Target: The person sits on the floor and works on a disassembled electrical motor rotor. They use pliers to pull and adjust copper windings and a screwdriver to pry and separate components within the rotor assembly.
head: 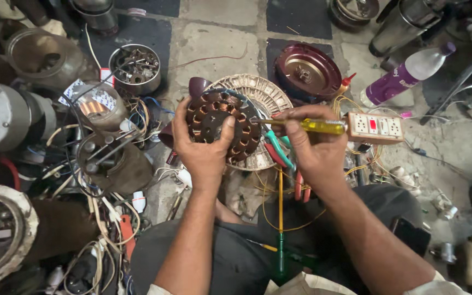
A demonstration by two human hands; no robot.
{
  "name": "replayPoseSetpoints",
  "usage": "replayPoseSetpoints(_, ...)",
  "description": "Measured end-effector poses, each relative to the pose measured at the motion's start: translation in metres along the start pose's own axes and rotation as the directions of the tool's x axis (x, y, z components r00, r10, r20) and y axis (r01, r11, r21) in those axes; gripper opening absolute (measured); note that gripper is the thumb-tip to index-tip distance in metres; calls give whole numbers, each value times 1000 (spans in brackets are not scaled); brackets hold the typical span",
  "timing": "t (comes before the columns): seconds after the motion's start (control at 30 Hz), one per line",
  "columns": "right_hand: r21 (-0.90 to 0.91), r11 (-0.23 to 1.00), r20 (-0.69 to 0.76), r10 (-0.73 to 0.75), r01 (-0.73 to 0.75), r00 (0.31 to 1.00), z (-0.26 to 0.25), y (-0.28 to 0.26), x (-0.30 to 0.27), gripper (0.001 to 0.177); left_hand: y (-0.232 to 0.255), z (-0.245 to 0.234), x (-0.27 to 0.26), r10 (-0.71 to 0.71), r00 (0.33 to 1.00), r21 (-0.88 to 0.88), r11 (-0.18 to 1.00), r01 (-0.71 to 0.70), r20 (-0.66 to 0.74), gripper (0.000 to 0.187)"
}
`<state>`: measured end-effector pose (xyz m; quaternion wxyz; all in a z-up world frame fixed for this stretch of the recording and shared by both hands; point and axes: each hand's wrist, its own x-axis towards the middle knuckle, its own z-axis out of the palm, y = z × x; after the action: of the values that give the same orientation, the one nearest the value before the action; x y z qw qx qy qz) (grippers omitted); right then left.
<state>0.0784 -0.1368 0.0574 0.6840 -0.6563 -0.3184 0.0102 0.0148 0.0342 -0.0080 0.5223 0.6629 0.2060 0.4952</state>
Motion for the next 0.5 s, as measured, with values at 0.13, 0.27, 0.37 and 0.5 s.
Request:
replayPoseSetpoints(0.13,50,996,50,78,-80,996,-7,0,5,18,-2,2,-1,-35,999,-64,997,36,15,73)
replayPoseSetpoints(0.27,72,983,151,158,-170,976,-16,3,3,19,-4,4,-1,-132,990,-198,970,140,52,71)
replayPoseSetpoints(0.37,159,976,109,129,-146,986,-15,4,1,20,-7,6,-1,-184,980,-299,933,198,75,68)
replayPoseSetpoints(0.5,302,951,40,60,-69,997,-12,-1,1,19,-13,6,-1,-235,967,-418,873,253,94,65)
